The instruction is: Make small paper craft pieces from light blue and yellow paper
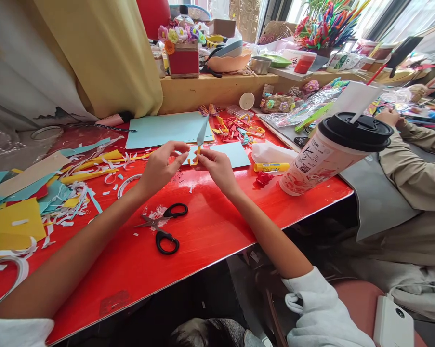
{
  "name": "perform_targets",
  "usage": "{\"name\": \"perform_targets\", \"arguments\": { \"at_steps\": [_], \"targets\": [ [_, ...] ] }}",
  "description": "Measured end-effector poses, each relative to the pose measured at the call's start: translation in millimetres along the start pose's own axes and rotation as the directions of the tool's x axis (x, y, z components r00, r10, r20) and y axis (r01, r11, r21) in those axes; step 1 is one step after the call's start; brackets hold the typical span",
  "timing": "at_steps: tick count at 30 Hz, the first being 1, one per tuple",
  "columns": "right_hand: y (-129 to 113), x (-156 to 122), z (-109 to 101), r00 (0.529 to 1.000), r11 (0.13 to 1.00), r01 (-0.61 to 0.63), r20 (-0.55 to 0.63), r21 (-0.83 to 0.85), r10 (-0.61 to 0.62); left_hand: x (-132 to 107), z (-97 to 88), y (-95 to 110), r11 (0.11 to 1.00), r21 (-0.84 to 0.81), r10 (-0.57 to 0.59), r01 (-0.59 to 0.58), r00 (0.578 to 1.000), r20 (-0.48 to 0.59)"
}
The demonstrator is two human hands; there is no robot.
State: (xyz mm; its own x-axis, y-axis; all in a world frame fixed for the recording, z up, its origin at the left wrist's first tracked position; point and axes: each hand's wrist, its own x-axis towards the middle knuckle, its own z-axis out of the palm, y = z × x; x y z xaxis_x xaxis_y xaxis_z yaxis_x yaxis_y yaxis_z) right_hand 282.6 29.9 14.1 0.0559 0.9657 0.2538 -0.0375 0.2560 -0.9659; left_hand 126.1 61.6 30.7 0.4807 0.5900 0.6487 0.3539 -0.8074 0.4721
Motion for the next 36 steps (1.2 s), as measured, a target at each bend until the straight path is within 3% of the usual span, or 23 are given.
{"name": "perform_targets", "arguments": {
  "at_steps": [5, 12, 15, 21, 25, 31, 36],
  "targets": [
    [-1, -1, 1, 0.998, 0.991, -0.063, 0.021, 0.12, 0.061, -2, 5.6, -8, 0.988, -0.116, -0.102, 0.105, 0.994, 0.036],
    [-5, -2, -1, 0.955, 0.918, -0.281, 0.182, 0.281, 0.236, -2, 2.9, -7, 0.978, -0.205, -0.037, 0.04, 0.999, 0.02],
    [-6, -3, -2, 0.939, 0.903, -0.316, 0.234, 0.292, 0.253, -2, 1.8, -8, 0.957, -0.283, -0.068, 0.066, 0.998, 0.003],
    [-4, -7, 5, 0.933, 0.907, -0.314, 0.266, 0.28, 0.241, -6, 11.5, -12, 0.87, -0.461, -0.217, 0.176, 0.976, -0.036],
    [-2, -7, 9, 0.944, 0.905, -0.298, 0.236, 0.304, 0.231, -10, 21.3, -13, 0.808, -0.536, -0.312, 0.245, 0.949, -0.037],
    [-4, -6, 9, 0.985, 0.923, -0.161, 0.115, 0.349, 0.128, -7, 28.5, -4, 0.657, -0.7, -0.385, 0.278, 0.923, 0.005],
    [-6, -7, 13, 0.993, 0.943, -0.109, 0.067, 0.314, 0.093, -3, 28.6, 1, 0.649, -0.702, -0.407, 0.294, 0.913, 0.006]
  ]
}}
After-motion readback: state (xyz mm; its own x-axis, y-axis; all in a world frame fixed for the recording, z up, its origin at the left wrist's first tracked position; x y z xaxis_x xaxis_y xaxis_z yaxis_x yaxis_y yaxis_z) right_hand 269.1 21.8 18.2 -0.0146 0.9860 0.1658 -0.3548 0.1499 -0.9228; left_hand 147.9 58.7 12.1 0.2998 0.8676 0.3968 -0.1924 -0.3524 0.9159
